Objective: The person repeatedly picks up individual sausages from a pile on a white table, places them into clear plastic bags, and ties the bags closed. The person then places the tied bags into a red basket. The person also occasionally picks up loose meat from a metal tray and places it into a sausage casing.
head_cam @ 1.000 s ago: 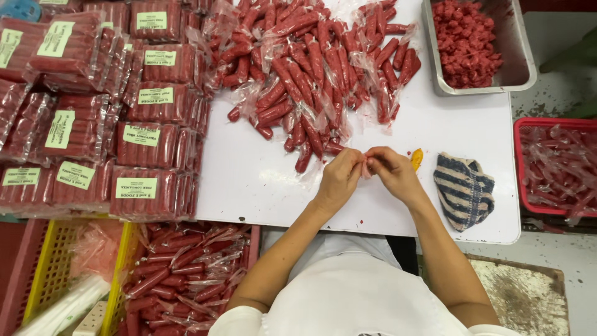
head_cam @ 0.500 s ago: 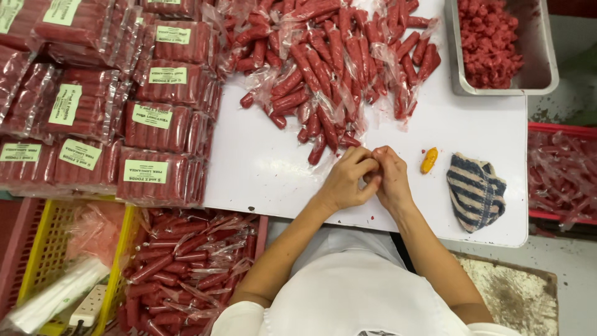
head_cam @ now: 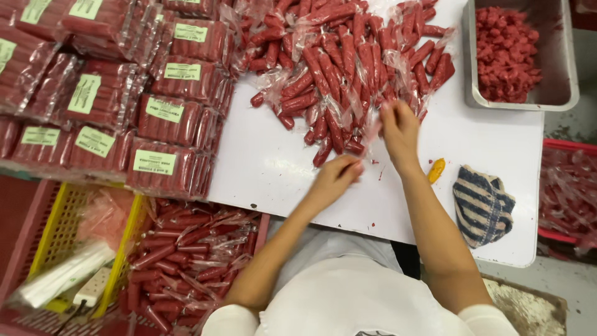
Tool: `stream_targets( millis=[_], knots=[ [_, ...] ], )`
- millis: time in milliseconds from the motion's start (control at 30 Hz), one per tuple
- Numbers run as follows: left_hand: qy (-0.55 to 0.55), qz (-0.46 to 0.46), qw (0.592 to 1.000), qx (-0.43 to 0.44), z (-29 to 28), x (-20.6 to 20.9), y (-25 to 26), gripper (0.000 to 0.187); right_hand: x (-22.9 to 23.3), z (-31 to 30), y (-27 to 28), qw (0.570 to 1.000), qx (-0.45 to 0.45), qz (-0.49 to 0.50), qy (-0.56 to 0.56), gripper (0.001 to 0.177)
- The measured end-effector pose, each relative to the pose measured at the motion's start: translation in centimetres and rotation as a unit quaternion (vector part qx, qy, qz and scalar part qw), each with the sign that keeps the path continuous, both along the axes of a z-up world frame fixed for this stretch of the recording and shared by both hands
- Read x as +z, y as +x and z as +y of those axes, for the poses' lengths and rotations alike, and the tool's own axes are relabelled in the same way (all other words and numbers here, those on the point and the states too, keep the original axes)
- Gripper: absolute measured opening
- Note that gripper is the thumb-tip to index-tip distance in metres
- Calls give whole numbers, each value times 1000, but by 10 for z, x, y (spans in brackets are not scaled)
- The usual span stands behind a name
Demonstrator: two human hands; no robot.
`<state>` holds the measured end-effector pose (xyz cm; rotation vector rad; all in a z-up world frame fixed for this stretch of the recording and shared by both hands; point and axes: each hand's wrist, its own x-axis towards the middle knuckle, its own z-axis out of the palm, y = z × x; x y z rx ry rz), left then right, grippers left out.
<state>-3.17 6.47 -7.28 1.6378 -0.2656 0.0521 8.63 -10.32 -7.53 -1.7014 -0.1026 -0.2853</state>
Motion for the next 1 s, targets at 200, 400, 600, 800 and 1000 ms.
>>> stream_targets(
  millis=[200,400,600,800,1000],
  knots=[
    [606,248,753,61,155,115,-110,30,2,62,90,850,-31,-93,-517,35],
    [404,-142,893,140,120,124,-55,47,33,47,40,857,154,-95,-483,22],
    [51,-106,992,35,6,48,57,39,168,9,-68,651,145,-379,-641,9],
    [-314,174,912,-198,-59,47,30,17,148,-69,-62,569,129,-422,-694,17],
    [-319,224,893,-226,-76,53,21,28,157,-90,-64,580,153,-386,-701,10]
  ],
)
